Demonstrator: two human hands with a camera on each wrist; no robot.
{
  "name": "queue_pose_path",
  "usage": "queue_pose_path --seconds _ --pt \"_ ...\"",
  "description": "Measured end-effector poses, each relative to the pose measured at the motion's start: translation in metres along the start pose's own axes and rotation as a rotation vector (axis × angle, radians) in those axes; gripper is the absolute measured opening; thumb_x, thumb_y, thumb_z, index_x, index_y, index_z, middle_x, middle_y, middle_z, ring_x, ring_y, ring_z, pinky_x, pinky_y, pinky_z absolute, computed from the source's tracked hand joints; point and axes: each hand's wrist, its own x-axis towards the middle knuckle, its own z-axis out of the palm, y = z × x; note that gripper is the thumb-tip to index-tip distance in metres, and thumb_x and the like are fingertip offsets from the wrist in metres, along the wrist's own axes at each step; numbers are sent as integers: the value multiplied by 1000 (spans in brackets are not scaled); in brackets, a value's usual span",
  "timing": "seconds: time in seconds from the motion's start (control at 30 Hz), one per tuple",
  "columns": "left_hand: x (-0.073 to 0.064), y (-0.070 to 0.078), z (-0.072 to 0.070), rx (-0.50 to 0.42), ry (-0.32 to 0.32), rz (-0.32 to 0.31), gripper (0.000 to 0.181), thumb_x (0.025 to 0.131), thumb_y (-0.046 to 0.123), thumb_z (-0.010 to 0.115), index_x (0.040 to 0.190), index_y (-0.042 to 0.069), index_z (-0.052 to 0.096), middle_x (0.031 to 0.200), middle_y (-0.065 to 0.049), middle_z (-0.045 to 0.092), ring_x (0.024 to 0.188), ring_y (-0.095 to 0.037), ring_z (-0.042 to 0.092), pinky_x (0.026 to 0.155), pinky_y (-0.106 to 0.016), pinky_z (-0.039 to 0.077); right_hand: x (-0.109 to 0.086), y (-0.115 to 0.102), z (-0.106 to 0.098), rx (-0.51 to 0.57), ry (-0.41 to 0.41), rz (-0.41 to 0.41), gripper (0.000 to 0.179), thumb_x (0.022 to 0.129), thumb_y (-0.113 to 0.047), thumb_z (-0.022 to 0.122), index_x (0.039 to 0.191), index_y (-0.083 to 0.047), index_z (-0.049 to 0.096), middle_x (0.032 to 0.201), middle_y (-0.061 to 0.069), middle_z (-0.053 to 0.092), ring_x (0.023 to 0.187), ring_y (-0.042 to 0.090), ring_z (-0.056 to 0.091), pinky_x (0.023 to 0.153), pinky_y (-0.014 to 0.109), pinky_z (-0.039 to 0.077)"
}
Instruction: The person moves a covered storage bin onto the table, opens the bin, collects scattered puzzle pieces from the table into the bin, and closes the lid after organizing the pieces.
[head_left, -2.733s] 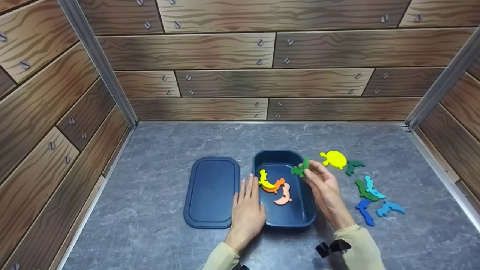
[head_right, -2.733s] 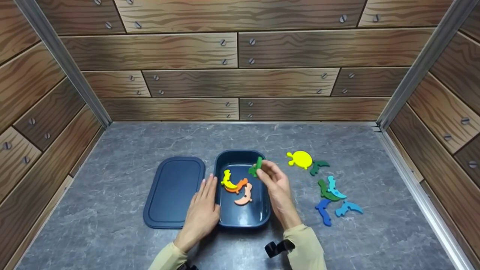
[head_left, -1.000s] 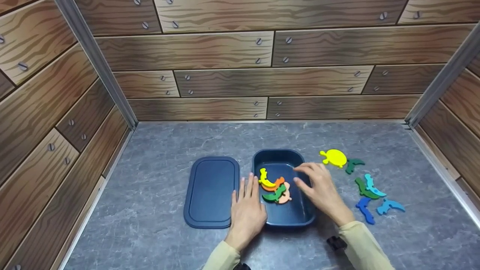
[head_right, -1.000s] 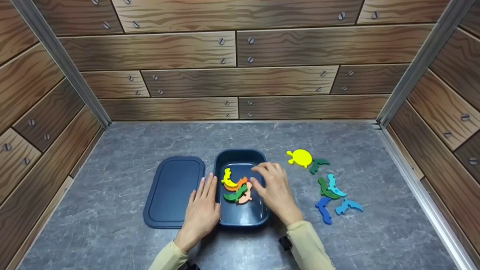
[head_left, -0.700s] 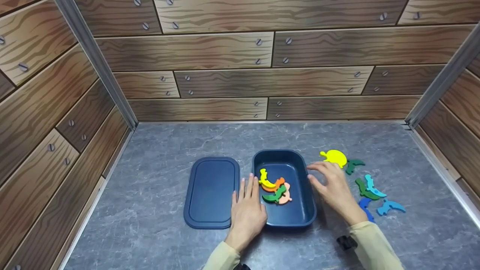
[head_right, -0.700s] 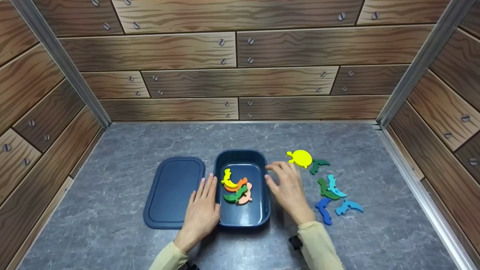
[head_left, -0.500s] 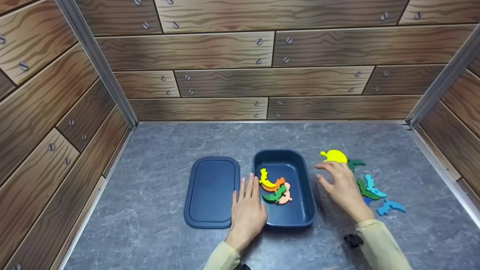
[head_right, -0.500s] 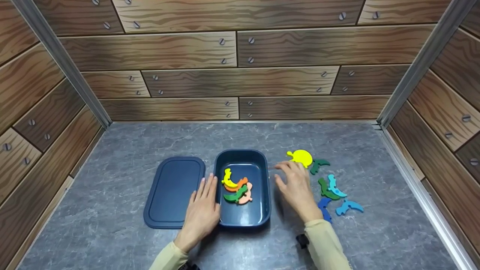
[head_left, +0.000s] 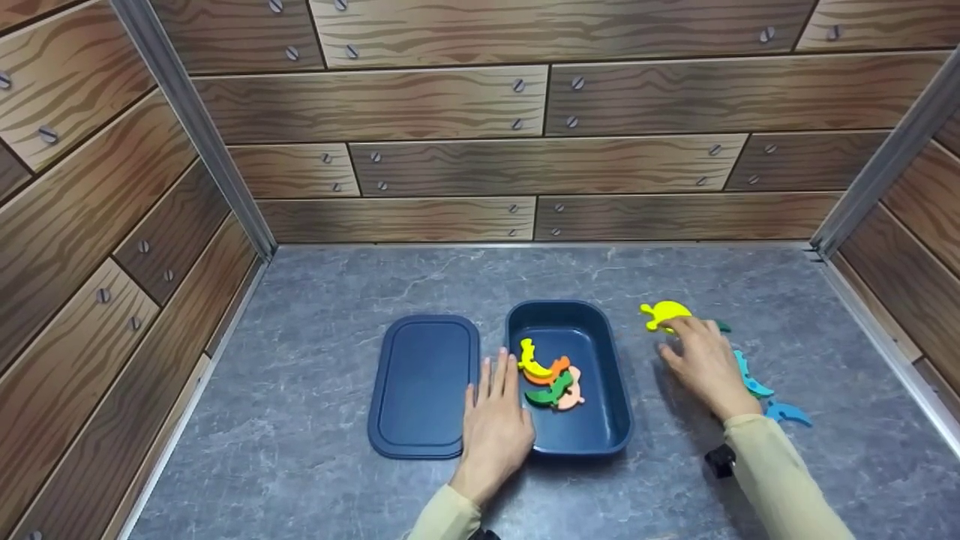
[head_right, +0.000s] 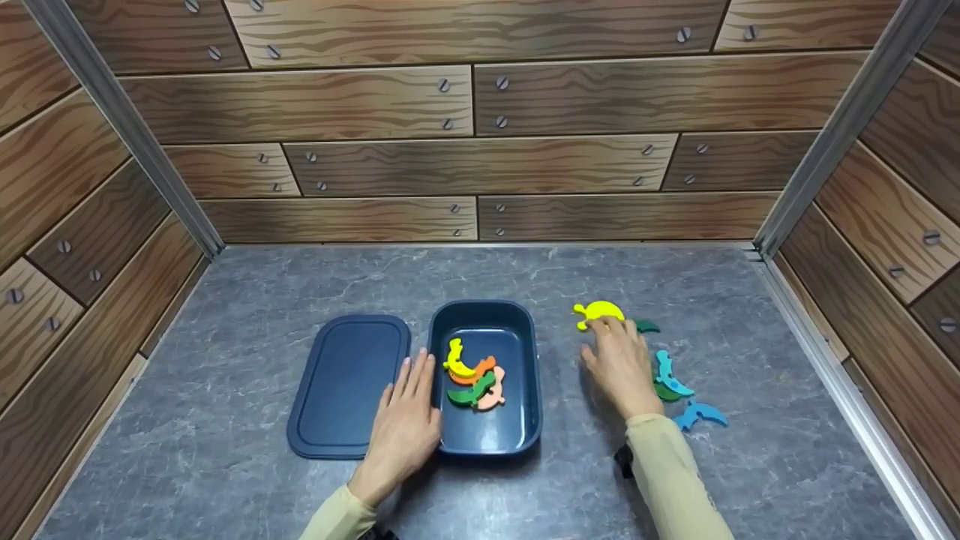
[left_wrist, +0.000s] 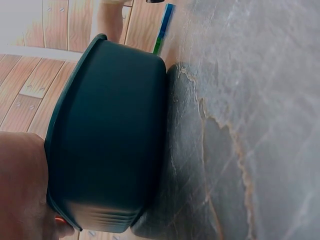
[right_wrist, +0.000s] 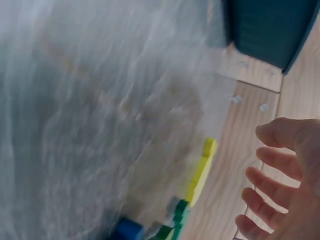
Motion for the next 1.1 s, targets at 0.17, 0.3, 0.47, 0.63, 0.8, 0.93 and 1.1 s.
queue_pose_path --seconds 0.17,0.3,0.47,0.63,0.8,0.93,1.1 --pt "-1 0 1 -2 2 2 68 97 22 52 157 11 24 164 -2 15 149 -26 13 114 -55 22 7 9 1 -36 -103 36 47 91 -13 67 132 9 55 130 33 50 114 51 43 90 66 36" --pt "0 0 1 -3 3 0 68 96 22 53 157 11 24 164 -2 15 149 -27 13 114 -55 22 14 12 -1 -49 -170 59 54 92 -13 66 137 11 48 135 36 44 117 55 40 91 67 36" --pt "0 0 0 -8 1 -7 70 96 23 54 158 12 23 164 -1 15 149 -27 13 114 -55 21 26 12 -1 -65 -211 65 57 93 -14 64 141 10 44 138 37 40 118 56 39 91 68 36" --pt "0 0 1 -18 -10 -11 70 96 23 53 158 12 23 164 -1 13 149 -27 12 114 -55 21 35 14 0 -93 -251 69 59 93 -15 63 143 7 42 139 35 40 119 56 38 91 70 34" --pt "1 0 0 -11 7 -5 69 96 24 54 157 11 24 164 -2 15 149 -28 14 114 -55 22 43 18 2 -116 -288 66 59 93 -16 63 144 6 42 140 35 38 121 57 36 93 70 33" --pt "2 -1 0 2 3 -4 69 96 25 53 158 11 24 164 -2 14 149 -28 14 114 -55 22 47 21 5 -130 -321 85 60 94 -17 61 145 5 40 142 34 35 123 57 35 94 71 31" --pt "1 -1 0 -1 5 1 68 96 24 52 157 11 24 164 -2 15 149 -28 14 114 -55 23 54 22 8 -124 -368 91 59 96 -17 56 148 2 37 148 34 28 128 58 30 100 72 24"
